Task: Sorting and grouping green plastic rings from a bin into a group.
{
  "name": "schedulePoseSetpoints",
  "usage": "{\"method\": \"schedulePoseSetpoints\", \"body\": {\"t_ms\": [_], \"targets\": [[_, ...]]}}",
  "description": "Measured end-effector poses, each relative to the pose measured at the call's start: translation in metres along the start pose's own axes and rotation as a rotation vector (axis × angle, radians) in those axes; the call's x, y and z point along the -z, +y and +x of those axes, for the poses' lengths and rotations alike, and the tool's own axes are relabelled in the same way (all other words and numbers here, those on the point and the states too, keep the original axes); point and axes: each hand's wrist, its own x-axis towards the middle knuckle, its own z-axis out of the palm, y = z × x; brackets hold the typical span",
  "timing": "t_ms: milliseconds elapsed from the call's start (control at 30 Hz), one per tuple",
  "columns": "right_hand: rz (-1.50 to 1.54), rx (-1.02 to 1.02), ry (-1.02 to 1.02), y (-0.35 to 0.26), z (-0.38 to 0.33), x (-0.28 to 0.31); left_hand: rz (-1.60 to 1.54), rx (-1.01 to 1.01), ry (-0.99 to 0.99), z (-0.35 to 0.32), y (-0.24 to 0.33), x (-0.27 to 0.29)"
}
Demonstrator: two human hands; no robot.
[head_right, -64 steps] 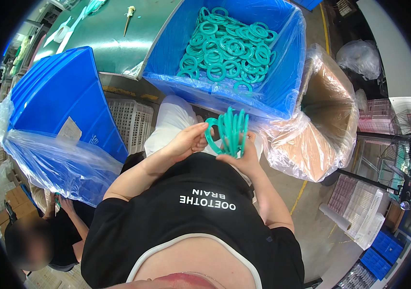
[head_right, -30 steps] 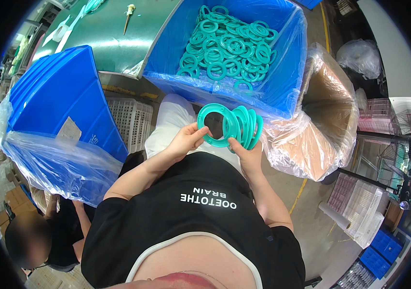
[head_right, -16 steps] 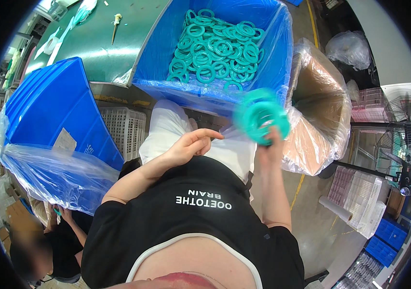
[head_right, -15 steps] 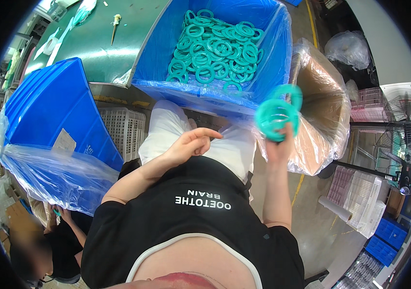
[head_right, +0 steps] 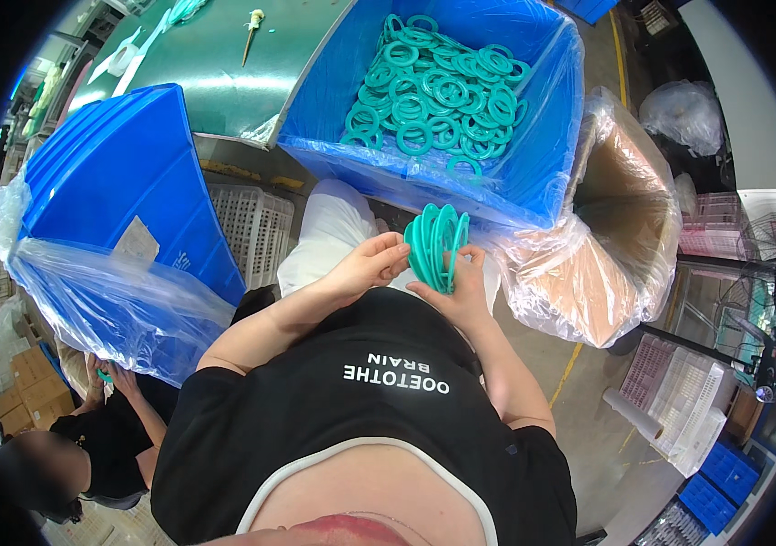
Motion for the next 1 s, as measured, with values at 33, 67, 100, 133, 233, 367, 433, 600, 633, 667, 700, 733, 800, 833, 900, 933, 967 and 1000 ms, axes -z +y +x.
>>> {"method": "schedulePoseSetpoints", "body": {"t_ms": [33, 67, 100, 133, 233, 367, 433, 600, 633, 667, 700, 733, 800, 833, 900, 933, 967, 1000], "targets": [[-0.001, -0.001, 0.000, 0.005, -0.003, -0.002, -0.001, 0.000, -0.001, -0.001, 0.000, 0.001], [0.175, -0.119, 0.005, 0.012, -0.007, -0.005, 0.001, 0.030, 0.016, -0.002, 0.001, 0.003], [0.350, -0.239, 0.011, 0.018, -0.010, -0.008, 0.002, 0.060, 0.031, -0.003, 0.001, 0.004], [0.343, -0.176, 0.125, 0.019, -0.007, -0.011, -0.001, 0.061, 0.030, -0.004, 0.000, 0.005], [0.910, -0.287, 0.579, 0.020, -0.002, 0.002, -0.013, 0.040, 0.113, -0.007, -0.002, 0.008], [0.888, -0.304, 0.738, 0.036, 0.009, 0.025, 0.030, -0.042, 0.161, -0.011, 0.004, 0.011], [0.932, -0.501, 0.472, 0.043, 0.004, 0.017, 0.121, -0.055, 0.056, -0.011, 0.008, 0.010], [1.141, -0.681, 0.228, 0.013, 0.007, 0.001, 0.160, -0.090, -0.007, -0.011, 0.009, 0.013], [1.144, -0.683, 0.229, 0.012, 0.007, -0.002, 0.080, -0.067, -0.029, -0.011, 0.010, 0.015], [1.134, -0.656, 0.292, 0.013, 0.007, -0.006, 0.082, -0.064, -0.029, -0.012, 0.009, 0.013], [1.123, -0.629, 0.355, 0.013, 0.007, -0.010, 0.084, -0.077, -0.035, -0.014, 0.007, 0.009], [1.125, -0.628, 0.357, 0.014, 0.006, -0.014, 0.085, -0.091, -0.042, -0.016, 0.006, 0.004], [1.113, -0.646, 0.394, 0.013, 0.005, -0.020, 0.049, -0.108, -0.064, -0.014, -0.004, 0.000], [1.114, -0.645, 0.393, 0.011, 0.004, -0.022, 0.009, -0.127, -0.081, -0.014, -0.007, -0.003], [1.112, -0.620, 0.392, 0.005, 0.002, -0.024, -0.041, -0.168, -0.041, -0.012, -0.011, -0.005], [1.091, -0.579, 0.416, -0.001, 0.002, -0.023, -0.056, -0.163, -0.007, -0.011, -0.011, -0.005], [1.091, -0.579, 0.417, -0.004, 0.001, -0.023, -0.070, -0.157, 0.027, -0.010, -0.011, -0.005], [0.962, -0.528, 0.405, -0.007, -0.001, -0.022, -0.069, -0.156, 0.026, -0.007, -0.015, -0.002]]}}
